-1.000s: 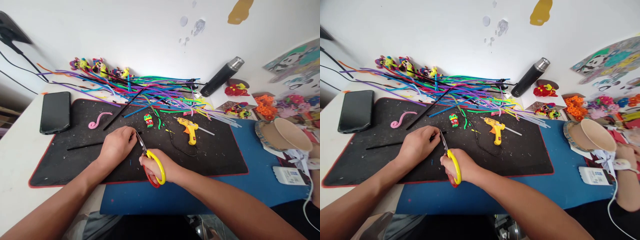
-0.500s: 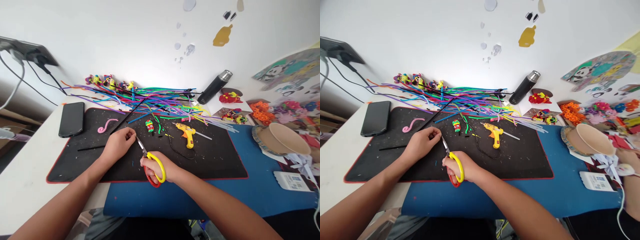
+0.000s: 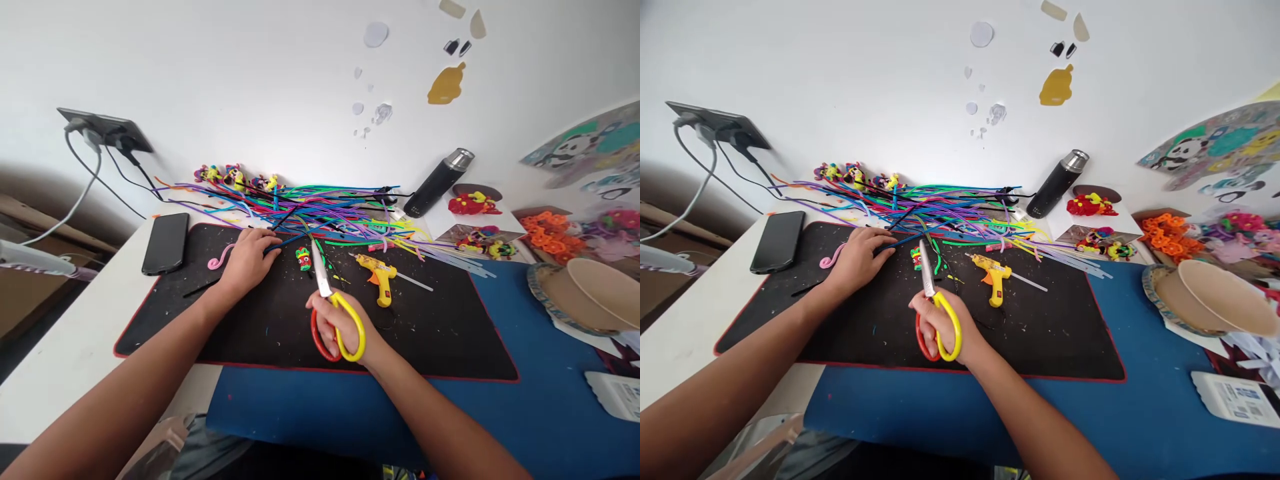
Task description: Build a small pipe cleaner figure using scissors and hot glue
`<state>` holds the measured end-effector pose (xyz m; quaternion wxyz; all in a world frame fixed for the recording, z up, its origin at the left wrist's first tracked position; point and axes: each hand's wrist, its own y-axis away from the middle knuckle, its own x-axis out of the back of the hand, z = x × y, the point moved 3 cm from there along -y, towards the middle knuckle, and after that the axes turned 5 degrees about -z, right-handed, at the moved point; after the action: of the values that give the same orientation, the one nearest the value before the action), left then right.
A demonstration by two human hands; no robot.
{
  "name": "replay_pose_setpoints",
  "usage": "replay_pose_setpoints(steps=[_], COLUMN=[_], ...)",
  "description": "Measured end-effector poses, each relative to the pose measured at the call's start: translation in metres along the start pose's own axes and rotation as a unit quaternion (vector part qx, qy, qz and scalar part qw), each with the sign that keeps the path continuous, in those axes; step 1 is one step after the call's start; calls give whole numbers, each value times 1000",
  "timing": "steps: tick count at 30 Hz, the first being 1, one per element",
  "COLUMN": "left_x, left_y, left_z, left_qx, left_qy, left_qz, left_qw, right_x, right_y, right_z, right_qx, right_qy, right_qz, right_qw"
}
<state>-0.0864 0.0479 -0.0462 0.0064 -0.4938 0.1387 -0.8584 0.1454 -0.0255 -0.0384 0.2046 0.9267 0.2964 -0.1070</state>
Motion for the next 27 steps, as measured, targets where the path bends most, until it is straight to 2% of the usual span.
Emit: replay_pose_setpoints(steps=[2, 3, 6, 8, 13, 17, 21, 25, 27], left_x=[2, 2, -5, -12, -28, -31, -32, -35, -39], left_y=[2, 5, 15, 18, 16, 13, 14, 17, 18], left_z=[11, 18, 42, 53, 56, 55, 63, 77, 84], left_qx=[-22, -44, -132, -173, -212, -244, -230, -179, -168], left_qy=[-32, -37, -58, -97, -179, -205, -201, -149, -144], left_qz=[28, 23, -40, -69, -118, -138, -141, -91, -80], left_qw=[999, 998, 989, 978, 953, 938, 942, 968, 972], right_x=[14, 22, 43, 53, 61, 61, 65, 70, 73], right_y=[-6, -10, -23, -30, -33, -23, -18, -18, -19], right_z=[-14, -21, -38, -41, -30, -29, -34, -36, -37], right_qx=[35, 56, 124, 160, 178, 177, 198, 213, 217], right_qy=[-4, -8, -1, -3, 14, 51, 34, 18, 12], right_qz=[41, 60, 115, 145, 169, 162, 185, 198, 201], right_qw=[999, 997, 986, 976, 969, 969, 962, 957, 955])
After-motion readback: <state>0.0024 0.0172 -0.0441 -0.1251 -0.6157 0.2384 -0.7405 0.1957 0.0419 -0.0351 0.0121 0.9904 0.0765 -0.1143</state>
